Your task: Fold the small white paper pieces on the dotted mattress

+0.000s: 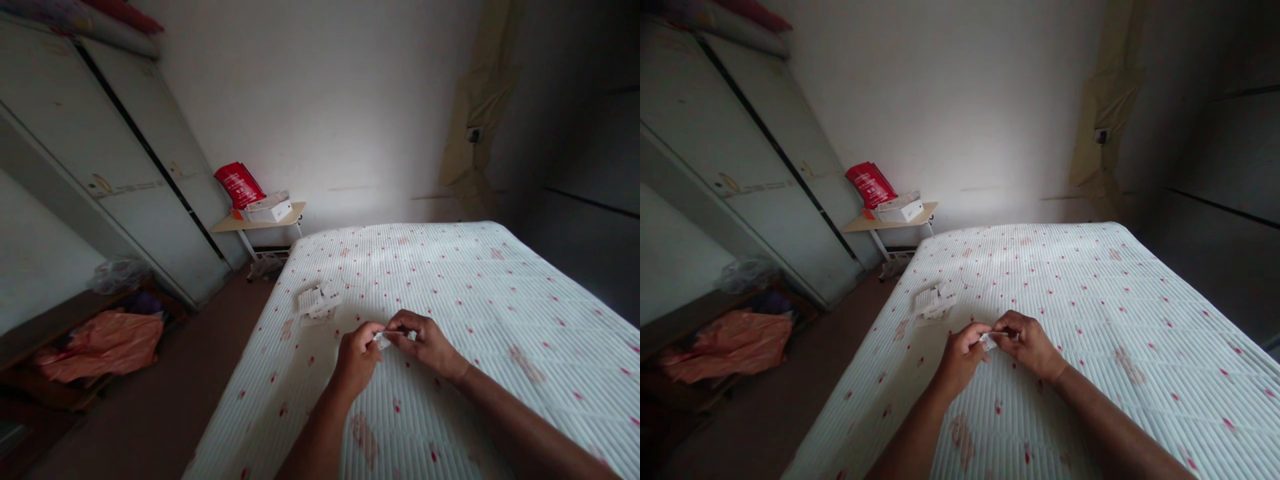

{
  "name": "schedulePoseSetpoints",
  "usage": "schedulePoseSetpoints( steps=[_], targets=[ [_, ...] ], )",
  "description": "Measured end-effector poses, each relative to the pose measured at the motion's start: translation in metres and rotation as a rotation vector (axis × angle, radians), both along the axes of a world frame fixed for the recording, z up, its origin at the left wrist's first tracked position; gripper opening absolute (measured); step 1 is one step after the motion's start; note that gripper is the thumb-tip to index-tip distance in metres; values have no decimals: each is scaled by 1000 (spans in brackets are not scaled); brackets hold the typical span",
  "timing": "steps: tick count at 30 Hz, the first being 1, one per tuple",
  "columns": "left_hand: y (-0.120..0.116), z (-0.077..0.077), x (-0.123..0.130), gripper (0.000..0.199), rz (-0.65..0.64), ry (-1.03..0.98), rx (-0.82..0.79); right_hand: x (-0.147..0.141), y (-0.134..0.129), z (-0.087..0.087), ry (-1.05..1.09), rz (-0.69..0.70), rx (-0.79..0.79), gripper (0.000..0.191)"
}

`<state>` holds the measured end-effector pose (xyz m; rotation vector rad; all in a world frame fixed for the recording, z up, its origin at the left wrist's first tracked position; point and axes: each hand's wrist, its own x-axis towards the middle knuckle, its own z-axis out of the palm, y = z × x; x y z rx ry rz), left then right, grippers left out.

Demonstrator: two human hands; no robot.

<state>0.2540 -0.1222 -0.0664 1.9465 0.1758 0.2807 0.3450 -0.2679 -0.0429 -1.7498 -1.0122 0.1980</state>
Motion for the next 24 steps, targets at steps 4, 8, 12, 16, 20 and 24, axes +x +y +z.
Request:
schedulePoseSetpoints(
  steps=[4,8,12,16,20,24],
  targets=[
    [-1,1,-1,24,22,12,40,1,0,-1,-21,19,11,17],
    [-2,1,-1,17,25,1,-14,1,-1,-1,76,17,36,17],
    [-3,0,0,15,11,10,-83,0,0,-3,313,48,46,20],
    [-3,-2,2,16,29,23,-76,-1,3,-2,307,35,41,20],
    [-4,-5,2,14,22,17,-33,-4,4,0,167,28,34,15],
    [-5,-4,1,16,21,2,-5,-3,5,-3,60,35,17,11]
  ],
)
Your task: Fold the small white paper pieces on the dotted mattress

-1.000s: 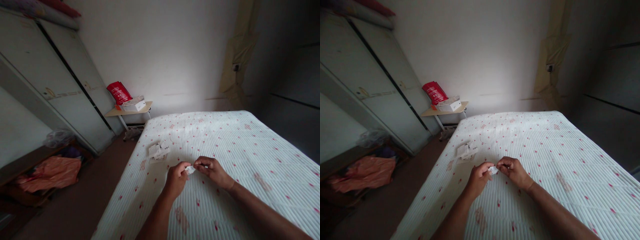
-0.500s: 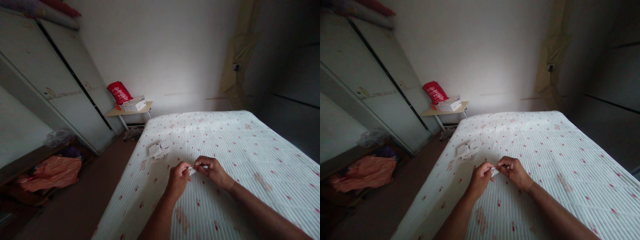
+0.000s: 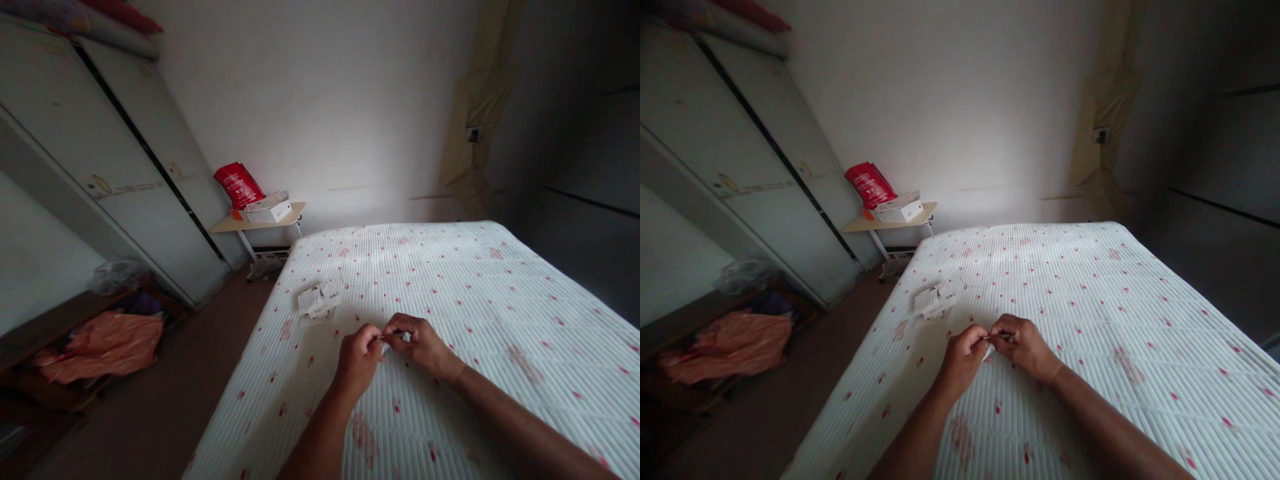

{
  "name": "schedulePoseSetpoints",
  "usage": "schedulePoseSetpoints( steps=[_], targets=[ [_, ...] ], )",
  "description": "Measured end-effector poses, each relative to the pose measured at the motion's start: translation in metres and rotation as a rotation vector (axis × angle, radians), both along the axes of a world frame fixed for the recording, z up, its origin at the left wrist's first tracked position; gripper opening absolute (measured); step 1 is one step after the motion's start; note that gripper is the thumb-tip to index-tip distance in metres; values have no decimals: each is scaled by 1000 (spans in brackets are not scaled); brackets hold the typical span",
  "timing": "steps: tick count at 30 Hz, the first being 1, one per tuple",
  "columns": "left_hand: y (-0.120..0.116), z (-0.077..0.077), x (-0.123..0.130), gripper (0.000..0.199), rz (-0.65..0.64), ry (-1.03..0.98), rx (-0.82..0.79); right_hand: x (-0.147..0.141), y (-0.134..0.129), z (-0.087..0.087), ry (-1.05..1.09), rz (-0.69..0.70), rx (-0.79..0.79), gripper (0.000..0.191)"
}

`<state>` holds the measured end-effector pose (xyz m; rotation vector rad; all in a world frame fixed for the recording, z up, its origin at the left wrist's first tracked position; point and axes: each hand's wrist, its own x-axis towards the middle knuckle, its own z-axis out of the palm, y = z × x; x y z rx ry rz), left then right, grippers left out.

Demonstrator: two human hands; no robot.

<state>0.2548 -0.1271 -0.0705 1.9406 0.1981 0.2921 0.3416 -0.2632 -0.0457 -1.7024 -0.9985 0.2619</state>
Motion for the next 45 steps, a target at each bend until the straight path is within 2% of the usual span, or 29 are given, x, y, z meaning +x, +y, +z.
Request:
schedulePoseSetpoints(
  steps=[3,7,11,15,18,22,28,31,33,37,42,45],
  targets=[
    [0,3,0,15,-2,11,-32,4,-1,0,-26,-25,-18,12],
    [-1,7,1,16,3,110,-217,10,-6,5,156,-60,29,14],
    [-3,8,5,19,-13,124,-349,10,-7,9,330,1,80,19],
    [-6,5,8,18,-31,105,-378,5,-3,3,305,20,11,14],
    [-7,5,8,23,-35,123,-352,6,0,-3,248,-40,-21,18],
    [-6,2,7,41,-20,177,-228,10,-1,-8,94,-122,-103,18],
    [-5,0,7,36,133,153,222,13,-4,-12,-35,-231,-278,16],
    [-9,5,6,31,200,155,370,13,-3,-16,63,-239,-234,14],
    [-10,7,6,32,181,134,377,11,0,-17,222,-198,-123,16],
    [-7,2,9,36,135,64,222,7,3,-17,413,-102,54,22],
    [-2,-3,11,33,83,-32,79,6,3,-20,444,-36,62,23],
    [-3,1,10,31,67,-27,118,6,3,-21,406,-47,43,21]
  ],
)
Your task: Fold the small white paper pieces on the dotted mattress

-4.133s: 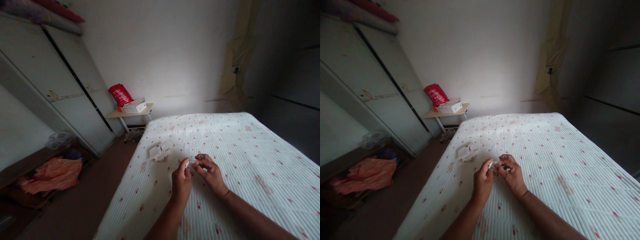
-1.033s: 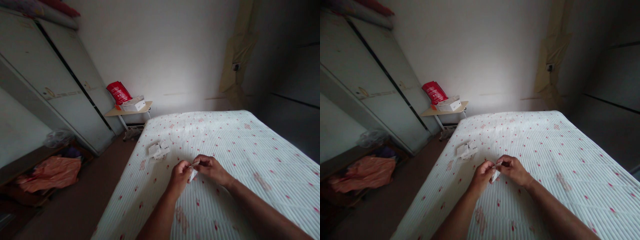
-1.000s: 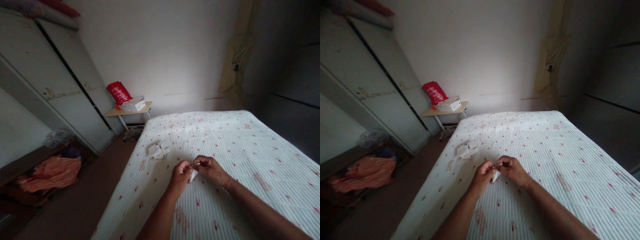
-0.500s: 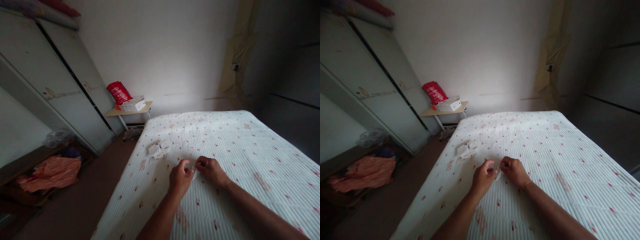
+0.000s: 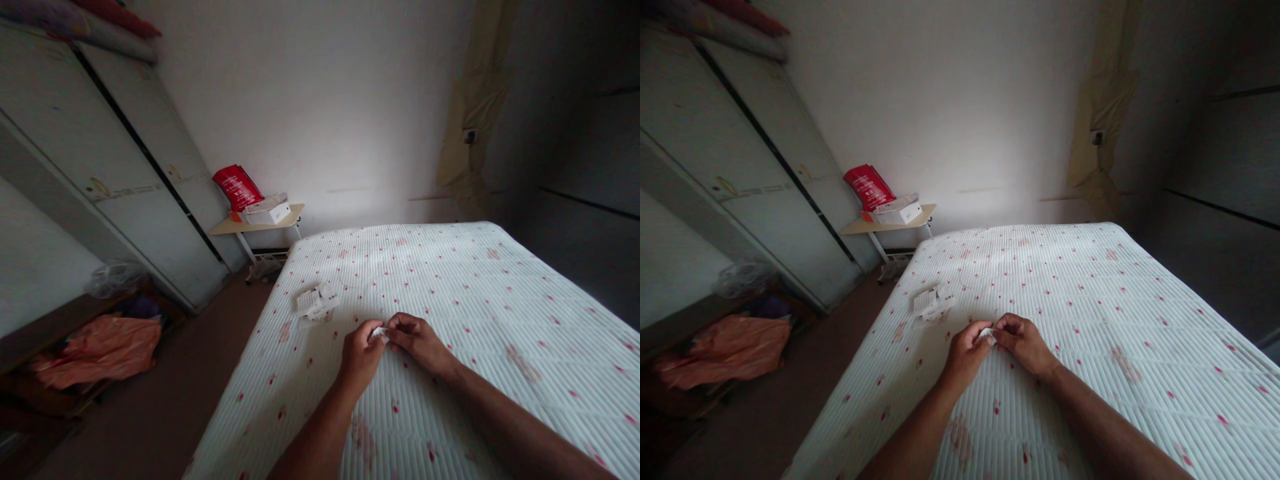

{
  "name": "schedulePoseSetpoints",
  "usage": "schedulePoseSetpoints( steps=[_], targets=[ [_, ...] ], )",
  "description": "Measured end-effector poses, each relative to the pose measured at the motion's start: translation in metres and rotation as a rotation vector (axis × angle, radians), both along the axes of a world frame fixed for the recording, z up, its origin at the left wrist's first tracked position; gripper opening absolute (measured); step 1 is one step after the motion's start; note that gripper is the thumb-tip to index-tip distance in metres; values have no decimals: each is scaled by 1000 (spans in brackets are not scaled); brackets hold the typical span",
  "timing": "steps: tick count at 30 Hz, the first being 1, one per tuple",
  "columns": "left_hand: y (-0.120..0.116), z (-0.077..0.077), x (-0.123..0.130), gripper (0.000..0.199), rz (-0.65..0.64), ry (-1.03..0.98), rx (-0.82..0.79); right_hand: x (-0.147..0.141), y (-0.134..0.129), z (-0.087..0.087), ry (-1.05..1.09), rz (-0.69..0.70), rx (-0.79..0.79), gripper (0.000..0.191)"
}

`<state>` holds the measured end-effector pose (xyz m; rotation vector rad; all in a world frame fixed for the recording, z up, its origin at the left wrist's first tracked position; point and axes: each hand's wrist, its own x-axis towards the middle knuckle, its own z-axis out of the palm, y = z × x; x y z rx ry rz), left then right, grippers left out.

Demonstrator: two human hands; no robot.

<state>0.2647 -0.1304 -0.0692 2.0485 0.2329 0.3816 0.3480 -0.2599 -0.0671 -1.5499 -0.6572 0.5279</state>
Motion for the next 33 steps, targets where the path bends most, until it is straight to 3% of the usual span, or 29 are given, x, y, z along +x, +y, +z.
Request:
schedulePoseSetpoints(
  steps=[8,15,22,33],
  targets=[
    [-3,0,1,38,-34,-1,202,-1,-1,2,-284,-48,-98,15],
    [-5,-5,-6,56,-117,-31,357,0,-4,9,-561,29,-185,15],
    [-3,2,-5,60,-77,15,304,-1,-4,12,-526,29,-272,12],
    [-5,9,-7,60,-84,50,320,6,-9,11,-344,88,-246,10]
  ],
)
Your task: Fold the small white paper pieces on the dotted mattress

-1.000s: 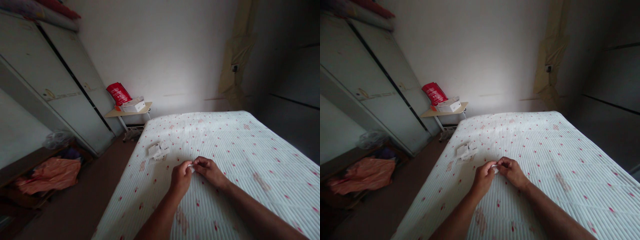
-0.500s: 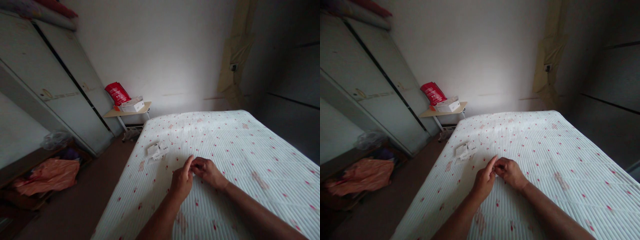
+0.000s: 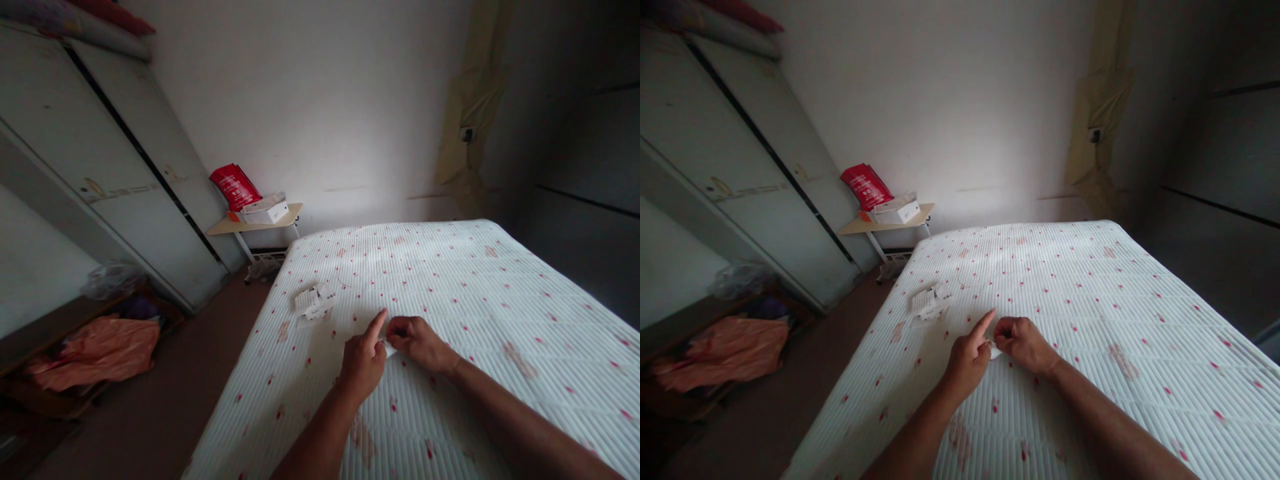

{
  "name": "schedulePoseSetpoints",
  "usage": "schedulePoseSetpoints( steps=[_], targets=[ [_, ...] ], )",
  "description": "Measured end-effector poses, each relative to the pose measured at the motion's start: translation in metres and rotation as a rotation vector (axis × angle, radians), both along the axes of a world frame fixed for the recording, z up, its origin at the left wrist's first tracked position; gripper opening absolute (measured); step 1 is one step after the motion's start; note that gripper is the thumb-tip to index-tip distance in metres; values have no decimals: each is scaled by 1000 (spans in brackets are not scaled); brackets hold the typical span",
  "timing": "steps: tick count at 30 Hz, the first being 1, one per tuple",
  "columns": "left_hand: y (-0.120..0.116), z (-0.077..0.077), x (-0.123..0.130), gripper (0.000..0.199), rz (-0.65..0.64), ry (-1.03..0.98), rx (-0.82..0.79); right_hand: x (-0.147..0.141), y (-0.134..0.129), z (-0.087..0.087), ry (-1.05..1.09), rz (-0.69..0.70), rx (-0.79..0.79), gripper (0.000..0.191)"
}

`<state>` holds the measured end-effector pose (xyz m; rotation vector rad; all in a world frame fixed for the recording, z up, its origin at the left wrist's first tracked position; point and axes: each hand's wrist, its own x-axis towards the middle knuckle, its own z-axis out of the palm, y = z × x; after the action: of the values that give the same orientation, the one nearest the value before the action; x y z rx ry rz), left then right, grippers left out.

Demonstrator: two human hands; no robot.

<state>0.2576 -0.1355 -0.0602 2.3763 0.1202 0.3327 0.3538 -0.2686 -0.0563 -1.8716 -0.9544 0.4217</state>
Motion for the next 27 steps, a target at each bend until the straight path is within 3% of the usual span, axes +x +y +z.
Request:
schedulePoseSetpoints(
  steps=[7,14,19,27],
  targets=[
    [3,-1,1,62,32,-14,32,1,-1,4,114,26,-2,10],
    [7,0,0,54,20,-13,150,2,1,-4,80,53,9,15],
    [6,-3,1,28,55,6,177,-1,2,-6,-48,26,40,15],
    [4,-7,0,20,92,31,229,-5,3,-1,-300,36,-18,18]
  ],
)
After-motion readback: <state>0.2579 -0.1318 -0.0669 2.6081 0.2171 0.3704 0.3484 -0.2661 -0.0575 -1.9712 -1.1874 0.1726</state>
